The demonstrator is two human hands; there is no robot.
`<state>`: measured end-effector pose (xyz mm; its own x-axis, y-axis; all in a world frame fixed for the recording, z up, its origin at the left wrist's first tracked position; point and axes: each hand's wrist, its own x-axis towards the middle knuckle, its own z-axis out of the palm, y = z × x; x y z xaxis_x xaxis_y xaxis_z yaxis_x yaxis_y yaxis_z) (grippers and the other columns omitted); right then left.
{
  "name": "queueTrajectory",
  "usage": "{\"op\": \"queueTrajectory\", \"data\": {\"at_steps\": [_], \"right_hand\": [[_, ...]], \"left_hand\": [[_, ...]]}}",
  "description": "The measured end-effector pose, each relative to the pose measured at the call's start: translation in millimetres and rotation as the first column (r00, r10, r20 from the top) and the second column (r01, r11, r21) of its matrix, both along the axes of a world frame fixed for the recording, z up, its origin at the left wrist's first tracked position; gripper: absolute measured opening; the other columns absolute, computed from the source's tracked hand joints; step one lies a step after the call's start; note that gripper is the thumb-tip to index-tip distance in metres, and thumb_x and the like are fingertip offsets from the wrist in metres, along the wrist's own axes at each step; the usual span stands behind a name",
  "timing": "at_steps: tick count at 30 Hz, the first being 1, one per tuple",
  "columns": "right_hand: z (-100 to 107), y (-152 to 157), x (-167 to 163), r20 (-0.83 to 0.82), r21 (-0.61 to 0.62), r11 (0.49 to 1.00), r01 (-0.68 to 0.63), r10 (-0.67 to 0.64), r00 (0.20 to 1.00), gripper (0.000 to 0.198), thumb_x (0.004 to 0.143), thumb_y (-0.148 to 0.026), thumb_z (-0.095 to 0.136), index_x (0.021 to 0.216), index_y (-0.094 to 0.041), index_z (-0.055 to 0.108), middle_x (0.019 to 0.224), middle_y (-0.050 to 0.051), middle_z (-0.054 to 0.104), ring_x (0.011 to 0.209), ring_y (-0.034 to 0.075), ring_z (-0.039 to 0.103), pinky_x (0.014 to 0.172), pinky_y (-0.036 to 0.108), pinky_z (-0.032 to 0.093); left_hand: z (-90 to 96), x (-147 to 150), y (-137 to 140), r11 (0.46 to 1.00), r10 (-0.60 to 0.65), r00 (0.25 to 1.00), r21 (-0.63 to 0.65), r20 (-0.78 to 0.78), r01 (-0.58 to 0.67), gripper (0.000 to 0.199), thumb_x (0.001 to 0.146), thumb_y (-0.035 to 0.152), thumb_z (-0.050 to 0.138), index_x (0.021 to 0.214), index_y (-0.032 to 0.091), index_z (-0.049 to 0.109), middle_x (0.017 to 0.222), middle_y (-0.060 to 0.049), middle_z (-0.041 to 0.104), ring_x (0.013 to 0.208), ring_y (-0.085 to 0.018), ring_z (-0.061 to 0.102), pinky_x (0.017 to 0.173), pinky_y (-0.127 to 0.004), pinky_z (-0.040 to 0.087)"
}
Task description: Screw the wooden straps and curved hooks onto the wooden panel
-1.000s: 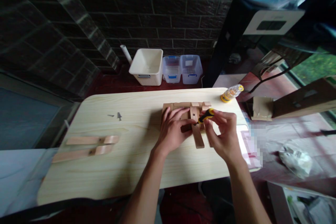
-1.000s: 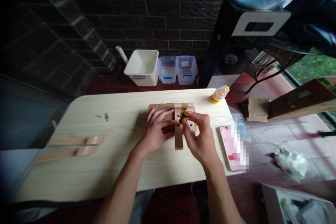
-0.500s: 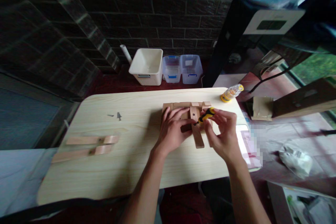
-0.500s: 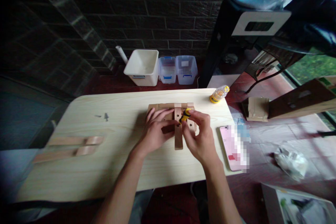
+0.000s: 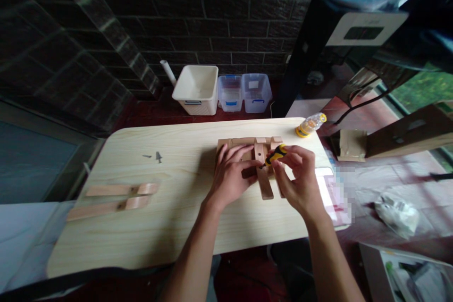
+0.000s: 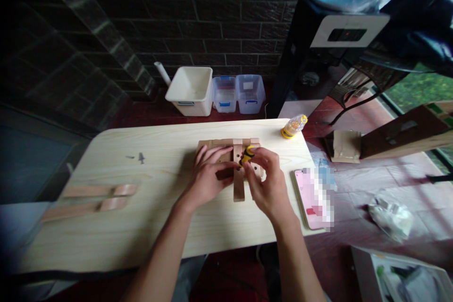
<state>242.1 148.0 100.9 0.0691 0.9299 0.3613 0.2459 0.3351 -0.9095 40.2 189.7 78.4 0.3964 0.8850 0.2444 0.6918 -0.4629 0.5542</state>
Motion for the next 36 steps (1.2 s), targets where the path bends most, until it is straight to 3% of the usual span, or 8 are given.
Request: {"op": "queueTrajectory", "data": {"at_steps": [7, 16, 23, 31, 36], "right_hand": [[-0.8, 0.3, -3.8, 0.056, 0.068, 0.998, 0.008, -0.012, 0.998, 0.035, 0.105, -0.025, 0.066, 0.135, -0.035, 0.051, 0.138, 0.010, 0.067, 0.129, 0.027, 0.073, 0.111, 0.056, 0.062], [-1.0, 1.0, -4.1, 0.008, 0.037, 0.998, 0.057, -0.057, 0.998, 0.029, 0.104, -0.027, 0.068, 0.129, -0.035, 0.054, 0.130, 0.007, 0.070, 0.116, 0.024, 0.077, 0.100, 0.048, 0.065], [1.5, 0.0, -3.2, -0.024, 0.020, 0.999, 0.043, -0.042, 0.999, 0.032, 0.104, -0.029, 0.069, 0.131, -0.034, 0.053, 0.130, 0.008, 0.069, 0.119, 0.025, 0.076, 0.104, 0.050, 0.063], [1.6, 1.1, -1.0, -0.021, 0.010, 0.999, 0.052, -0.052, 0.998, 0.031, 0.103, -0.031, 0.070, 0.130, -0.034, 0.054, 0.126, 0.007, 0.071, 0.111, 0.024, 0.077, 0.099, 0.049, 0.065], [0.9, 0.5, -0.6, 0.004, 0.032, 0.998, 0.052, -0.052, 0.999, 0.032, 0.103, -0.031, 0.070, 0.131, -0.034, 0.054, 0.132, 0.008, 0.069, 0.119, 0.026, 0.075, 0.106, 0.052, 0.062]], "left_hand": [[-1.2, 0.6, 0.7, 1.000, 0.001, 1.000, -0.002, -0.005, -0.001, 0.023, 0.089, 0.029, 0.085, 0.108, 0.041, 0.083, 0.156, 0.005, 0.064, 0.147, -0.028, 0.055, 0.138, -0.060, 0.018], [-1.3, 0.3, 0.4, 1.000, 0.003, 1.000, -0.011, 0.003, -0.003, 0.021, 0.087, 0.030, 0.086, 0.106, 0.038, 0.083, 0.156, 0.003, 0.065, 0.148, -0.029, 0.055, 0.137, -0.063, 0.018], [0.8, -0.3, 0.1, 1.000, -0.001, 1.000, -0.011, 0.014, 0.002, 0.019, 0.089, 0.031, 0.085, 0.106, 0.038, 0.083, 0.157, 0.004, 0.064, 0.148, -0.028, 0.055, 0.137, -0.062, 0.018], [1.1, 0.8, -0.1, 1.000, 0.004, 1.000, -0.014, -0.007, -0.004, 0.019, 0.089, 0.032, 0.084, 0.107, 0.038, 0.083, 0.157, 0.003, 0.064, 0.148, -0.028, 0.054, 0.137, -0.061, 0.017], [1.5, 0.7, -0.1, 1.000, 0.005, 1.000, -0.010, -0.007, -0.005, 0.021, 0.089, 0.030, 0.084, 0.108, 0.038, 0.083, 0.156, 0.003, 0.064, 0.148, -0.029, 0.055, 0.138, -0.061, 0.017]]}}
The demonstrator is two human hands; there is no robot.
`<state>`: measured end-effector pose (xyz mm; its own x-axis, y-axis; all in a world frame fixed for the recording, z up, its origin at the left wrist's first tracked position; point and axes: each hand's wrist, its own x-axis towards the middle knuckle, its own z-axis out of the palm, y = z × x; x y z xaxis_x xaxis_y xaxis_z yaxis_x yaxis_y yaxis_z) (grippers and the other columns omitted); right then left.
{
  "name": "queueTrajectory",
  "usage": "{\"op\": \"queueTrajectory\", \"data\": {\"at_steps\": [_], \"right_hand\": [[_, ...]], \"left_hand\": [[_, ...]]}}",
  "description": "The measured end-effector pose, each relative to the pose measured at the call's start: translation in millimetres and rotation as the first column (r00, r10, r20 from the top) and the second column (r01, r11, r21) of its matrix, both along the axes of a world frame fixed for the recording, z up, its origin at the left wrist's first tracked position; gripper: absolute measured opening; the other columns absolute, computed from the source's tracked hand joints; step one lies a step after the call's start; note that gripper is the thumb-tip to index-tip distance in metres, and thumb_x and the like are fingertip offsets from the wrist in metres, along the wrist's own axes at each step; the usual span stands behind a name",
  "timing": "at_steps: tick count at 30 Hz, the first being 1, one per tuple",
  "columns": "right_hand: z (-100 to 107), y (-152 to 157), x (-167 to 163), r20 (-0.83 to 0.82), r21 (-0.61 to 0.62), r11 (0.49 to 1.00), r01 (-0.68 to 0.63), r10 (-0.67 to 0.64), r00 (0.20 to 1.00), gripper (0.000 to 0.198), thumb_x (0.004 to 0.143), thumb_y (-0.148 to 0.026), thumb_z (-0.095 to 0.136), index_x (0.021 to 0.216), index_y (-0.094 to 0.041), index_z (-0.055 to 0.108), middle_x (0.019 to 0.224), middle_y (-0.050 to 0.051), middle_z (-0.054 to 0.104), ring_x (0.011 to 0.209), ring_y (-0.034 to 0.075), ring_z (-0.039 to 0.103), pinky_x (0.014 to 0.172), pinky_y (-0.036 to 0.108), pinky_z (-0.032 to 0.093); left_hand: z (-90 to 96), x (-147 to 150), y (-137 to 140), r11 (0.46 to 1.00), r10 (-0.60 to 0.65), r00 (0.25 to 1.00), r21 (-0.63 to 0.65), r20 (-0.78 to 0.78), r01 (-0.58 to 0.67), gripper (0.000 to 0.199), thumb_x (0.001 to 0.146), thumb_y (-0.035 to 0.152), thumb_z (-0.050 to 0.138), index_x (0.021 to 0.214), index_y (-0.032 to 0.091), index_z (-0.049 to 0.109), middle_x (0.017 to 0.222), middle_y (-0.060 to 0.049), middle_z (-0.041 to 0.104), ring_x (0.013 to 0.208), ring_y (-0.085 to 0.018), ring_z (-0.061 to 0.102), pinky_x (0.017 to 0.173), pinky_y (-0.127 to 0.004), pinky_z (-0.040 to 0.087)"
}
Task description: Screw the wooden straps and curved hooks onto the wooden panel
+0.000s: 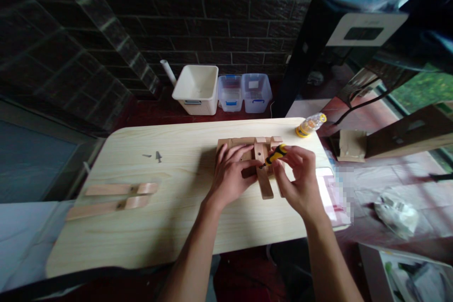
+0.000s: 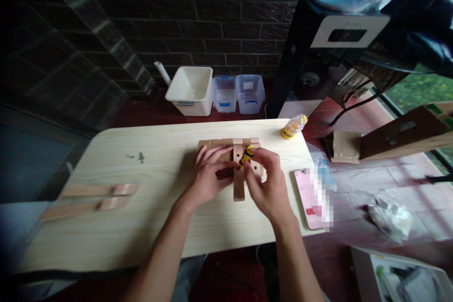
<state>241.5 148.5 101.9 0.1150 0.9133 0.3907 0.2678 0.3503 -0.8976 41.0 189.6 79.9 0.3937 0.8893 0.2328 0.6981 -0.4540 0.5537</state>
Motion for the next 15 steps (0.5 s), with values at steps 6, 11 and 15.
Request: {"op": "queueTrajectory", "data": {"at_steps": [6, 11, 15], "right_hand": [[0.5, 0.8, -0.9, -0.045, -0.021, 1.000, 0.006, -0.007, 0.999, 0.031, 0.103, -0.031, 0.071, 0.129, -0.034, 0.054, 0.126, 0.007, 0.071, 0.112, 0.023, 0.077, 0.100, 0.048, 0.064], [-1.6, 0.8, -0.6, -0.033, -0.018, 1.000, 0.019, -0.020, 0.999, 0.031, 0.102, -0.031, 0.071, 0.129, -0.034, 0.055, 0.125, 0.007, 0.071, 0.111, 0.024, 0.077, 0.100, 0.049, 0.064], [-1.0, -0.6, 0.1, -0.004, -0.018, 1.000, 0.007, -0.007, 1.000, 0.033, 0.103, -0.031, 0.070, 0.132, -0.033, 0.054, 0.129, 0.008, 0.069, 0.116, 0.024, 0.075, 0.104, 0.051, 0.064]], "left_hand": [[-0.3, 0.0, 0.3, 1.000, 0.001, 1.000, 0.001, -0.007, -0.001, 0.022, 0.088, 0.029, 0.084, 0.109, 0.039, 0.083, 0.156, 0.003, 0.065, 0.148, -0.029, 0.054, 0.138, -0.062, 0.017], [-1.2, -0.2, 0.5, 1.000, 0.000, 1.000, -0.003, -0.006, 0.000, 0.023, 0.087, 0.029, 0.085, 0.108, 0.039, 0.084, 0.156, 0.003, 0.065, 0.148, -0.029, 0.055, 0.138, -0.061, 0.017], [-1.1, -0.6, 0.3, 1.000, -0.001, 1.000, 0.004, 0.000, 0.001, 0.022, 0.088, 0.031, 0.085, 0.109, 0.038, 0.083, 0.157, 0.003, 0.064, 0.148, -0.028, 0.055, 0.138, -0.061, 0.017]]}}
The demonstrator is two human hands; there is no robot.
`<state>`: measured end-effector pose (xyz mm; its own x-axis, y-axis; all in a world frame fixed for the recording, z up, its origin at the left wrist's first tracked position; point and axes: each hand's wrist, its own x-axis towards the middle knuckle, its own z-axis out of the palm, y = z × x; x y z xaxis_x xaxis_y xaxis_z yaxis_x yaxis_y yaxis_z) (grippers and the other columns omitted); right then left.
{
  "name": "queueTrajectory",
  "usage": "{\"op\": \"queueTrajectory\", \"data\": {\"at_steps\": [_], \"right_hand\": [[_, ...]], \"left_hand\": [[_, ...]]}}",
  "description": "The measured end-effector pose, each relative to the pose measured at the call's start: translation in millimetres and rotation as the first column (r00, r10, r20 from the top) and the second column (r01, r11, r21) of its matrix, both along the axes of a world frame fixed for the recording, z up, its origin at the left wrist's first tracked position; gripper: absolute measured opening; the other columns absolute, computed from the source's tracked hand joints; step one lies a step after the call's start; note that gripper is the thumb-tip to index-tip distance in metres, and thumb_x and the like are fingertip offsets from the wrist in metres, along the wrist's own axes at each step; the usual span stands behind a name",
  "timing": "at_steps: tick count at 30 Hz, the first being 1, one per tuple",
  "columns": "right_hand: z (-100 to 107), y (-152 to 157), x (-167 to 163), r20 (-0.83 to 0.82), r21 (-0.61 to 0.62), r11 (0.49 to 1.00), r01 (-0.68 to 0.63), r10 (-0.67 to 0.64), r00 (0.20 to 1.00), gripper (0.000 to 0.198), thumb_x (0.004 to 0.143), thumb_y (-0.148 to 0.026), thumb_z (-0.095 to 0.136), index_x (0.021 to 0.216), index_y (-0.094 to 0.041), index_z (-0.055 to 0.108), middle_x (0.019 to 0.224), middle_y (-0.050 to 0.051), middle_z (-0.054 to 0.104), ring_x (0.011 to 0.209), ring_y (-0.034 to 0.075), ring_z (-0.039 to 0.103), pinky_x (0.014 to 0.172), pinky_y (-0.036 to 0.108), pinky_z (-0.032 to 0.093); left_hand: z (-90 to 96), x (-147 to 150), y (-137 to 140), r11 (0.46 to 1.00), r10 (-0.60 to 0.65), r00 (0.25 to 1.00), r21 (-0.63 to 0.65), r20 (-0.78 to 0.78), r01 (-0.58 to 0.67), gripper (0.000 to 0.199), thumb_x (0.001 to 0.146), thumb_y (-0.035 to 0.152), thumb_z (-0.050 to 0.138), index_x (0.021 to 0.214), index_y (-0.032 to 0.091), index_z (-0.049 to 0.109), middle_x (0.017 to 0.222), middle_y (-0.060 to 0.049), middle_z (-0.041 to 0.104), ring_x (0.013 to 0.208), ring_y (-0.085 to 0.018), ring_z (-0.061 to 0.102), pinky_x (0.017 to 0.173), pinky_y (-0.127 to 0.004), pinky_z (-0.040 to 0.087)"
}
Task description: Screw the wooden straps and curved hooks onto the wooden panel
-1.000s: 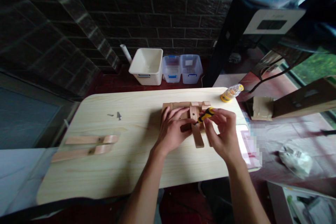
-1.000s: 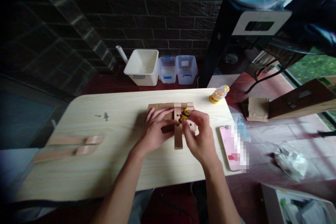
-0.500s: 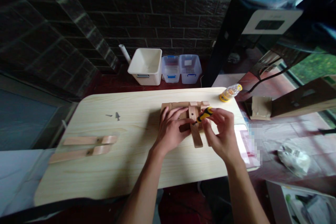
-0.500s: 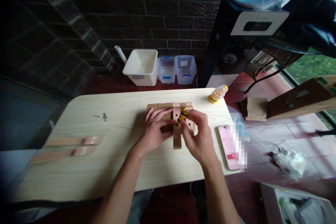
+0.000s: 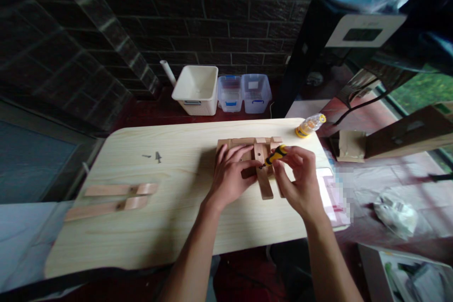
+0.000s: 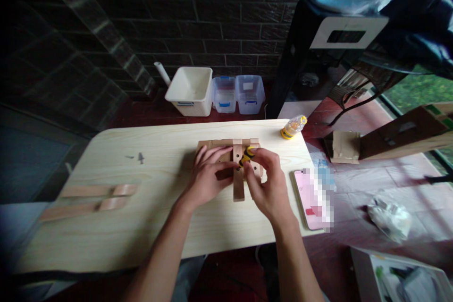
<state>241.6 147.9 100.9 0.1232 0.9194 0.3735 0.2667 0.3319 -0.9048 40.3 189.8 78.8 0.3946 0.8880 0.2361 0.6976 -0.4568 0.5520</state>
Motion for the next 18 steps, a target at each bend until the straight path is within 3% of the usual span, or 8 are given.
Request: {"op": "queueTrajectory", "data": {"at_steps": [11, 18], "right_hand": [[-2.7, 0.0, 0.4, 0.025, 0.008, 1.000, 0.000, 0.000, 1.000, 0.033, 0.104, -0.030, 0.070, 0.132, -0.035, 0.054, 0.128, 0.007, 0.069, 0.113, 0.024, 0.077, 0.101, 0.050, 0.067], [4.7, -0.7, -2.8, 0.002, -0.007, 1.000, -0.029, 0.029, 1.000, 0.034, 0.104, -0.030, 0.069, 0.133, -0.034, 0.052, 0.132, 0.009, 0.069, 0.120, 0.026, 0.075, 0.108, 0.053, 0.063]], "left_hand": [[0.9, 1.1, 0.0, 1.000, 0.002, 1.000, -0.011, 0.004, -0.002, 0.021, 0.089, 0.032, 0.085, 0.108, 0.039, 0.083, 0.156, 0.003, 0.064, 0.148, -0.029, 0.054, 0.137, -0.062, 0.018], [-0.1, 0.1, 0.1, 1.000, 0.000, 1.000, -0.010, 0.004, 0.000, 0.020, 0.089, 0.032, 0.084, 0.108, 0.039, 0.083, 0.157, 0.003, 0.064, 0.148, -0.028, 0.054, 0.138, -0.062, 0.017]]}}
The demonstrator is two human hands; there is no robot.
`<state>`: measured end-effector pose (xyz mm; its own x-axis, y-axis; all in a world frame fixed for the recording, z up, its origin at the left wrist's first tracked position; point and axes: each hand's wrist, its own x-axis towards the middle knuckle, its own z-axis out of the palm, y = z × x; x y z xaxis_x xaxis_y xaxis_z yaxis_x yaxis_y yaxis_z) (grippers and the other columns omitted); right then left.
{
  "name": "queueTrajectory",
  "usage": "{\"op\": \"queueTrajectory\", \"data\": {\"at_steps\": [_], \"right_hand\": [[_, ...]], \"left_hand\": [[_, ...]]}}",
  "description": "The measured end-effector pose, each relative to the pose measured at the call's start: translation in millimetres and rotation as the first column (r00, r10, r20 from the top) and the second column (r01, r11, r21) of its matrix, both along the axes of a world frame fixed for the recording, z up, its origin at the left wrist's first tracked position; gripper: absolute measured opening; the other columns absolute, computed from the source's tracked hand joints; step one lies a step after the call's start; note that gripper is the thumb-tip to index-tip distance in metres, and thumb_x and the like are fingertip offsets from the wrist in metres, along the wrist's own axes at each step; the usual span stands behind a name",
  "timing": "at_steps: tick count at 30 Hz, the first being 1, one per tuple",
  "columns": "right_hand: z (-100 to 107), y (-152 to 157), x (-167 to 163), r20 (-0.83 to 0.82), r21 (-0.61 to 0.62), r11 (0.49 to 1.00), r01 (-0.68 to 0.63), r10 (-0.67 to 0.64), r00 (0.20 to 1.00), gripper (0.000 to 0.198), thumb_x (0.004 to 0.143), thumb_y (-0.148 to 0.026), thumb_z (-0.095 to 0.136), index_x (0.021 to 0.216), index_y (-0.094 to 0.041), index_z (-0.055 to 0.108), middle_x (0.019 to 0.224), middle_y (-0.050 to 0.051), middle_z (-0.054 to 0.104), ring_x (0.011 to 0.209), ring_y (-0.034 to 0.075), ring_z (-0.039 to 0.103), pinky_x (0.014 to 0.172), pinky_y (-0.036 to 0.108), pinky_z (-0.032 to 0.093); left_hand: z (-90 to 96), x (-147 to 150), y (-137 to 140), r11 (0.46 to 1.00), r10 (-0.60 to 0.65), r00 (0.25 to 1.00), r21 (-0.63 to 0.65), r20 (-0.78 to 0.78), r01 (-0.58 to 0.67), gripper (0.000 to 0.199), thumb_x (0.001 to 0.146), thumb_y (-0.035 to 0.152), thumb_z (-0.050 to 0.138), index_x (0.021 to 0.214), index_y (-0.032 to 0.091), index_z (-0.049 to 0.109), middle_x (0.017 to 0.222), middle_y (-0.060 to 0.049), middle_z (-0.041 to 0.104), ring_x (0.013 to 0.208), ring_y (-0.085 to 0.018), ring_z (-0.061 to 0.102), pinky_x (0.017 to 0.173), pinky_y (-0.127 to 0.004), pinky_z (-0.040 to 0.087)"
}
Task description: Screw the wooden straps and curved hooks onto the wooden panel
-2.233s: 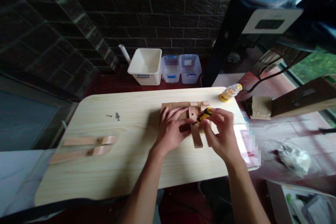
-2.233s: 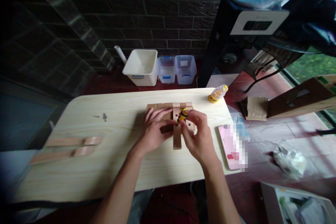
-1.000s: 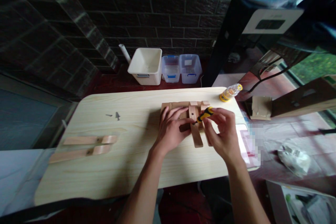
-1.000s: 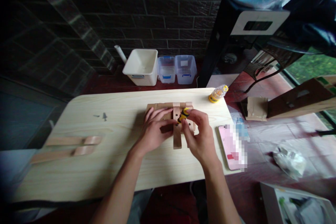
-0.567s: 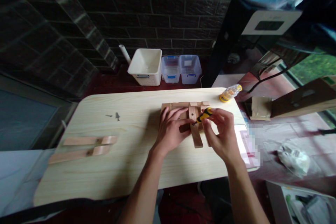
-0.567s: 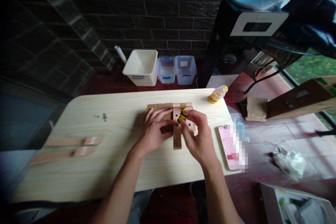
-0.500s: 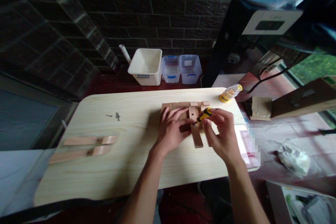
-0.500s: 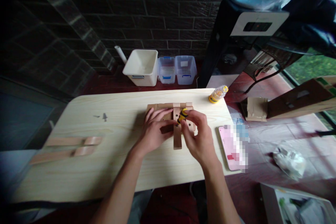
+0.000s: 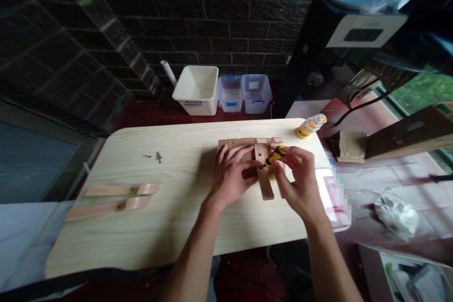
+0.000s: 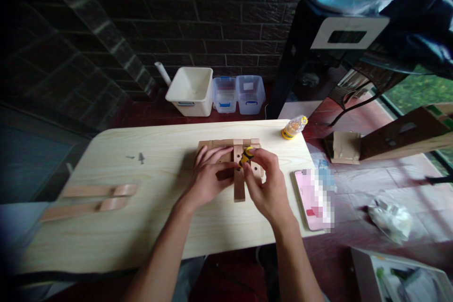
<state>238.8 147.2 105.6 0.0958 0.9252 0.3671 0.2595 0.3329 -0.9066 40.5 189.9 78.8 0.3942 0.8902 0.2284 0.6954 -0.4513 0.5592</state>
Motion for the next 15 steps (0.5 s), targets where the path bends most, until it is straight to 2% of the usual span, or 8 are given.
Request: {"op": "queueTrajectory", "data": {"at_steps": [9, 15], "right_hand": [[-3.3, 1.2, -0.2, 0.000, -0.004, 1.000, -0.021, 0.021, 1.000, 0.033, 0.106, -0.030, 0.065, 0.136, -0.035, 0.050, 0.131, 0.009, 0.071, 0.117, 0.024, 0.077, 0.102, 0.050, 0.066], [-6.0, 2.6, 0.1, 0.002, 0.011, 1.000, -0.015, 0.015, 1.000, 0.033, 0.106, -0.030, 0.066, 0.135, -0.035, 0.051, 0.131, 0.008, 0.070, 0.116, 0.024, 0.077, 0.101, 0.048, 0.066]], "left_hand": [[2.3, 0.9, -0.3, 1.000, 0.002, 1.000, -0.017, -0.002, -0.002, 0.026, 0.086, 0.028, 0.086, 0.110, 0.039, 0.082, 0.156, 0.004, 0.065, 0.148, -0.028, 0.054, 0.137, -0.061, 0.016], [1.1, 0.8, -0.4, 1.000, 0.004, 1.000, -0.006, 0.010, -0.003, 0.023, 0.087, 0.029, 0.086, 0.108, 0.038, 0.082, 0.155, 0.004, 0.065, 0.147, -0.028, 0.055, 0.138, -0.060, 0.016]]}}
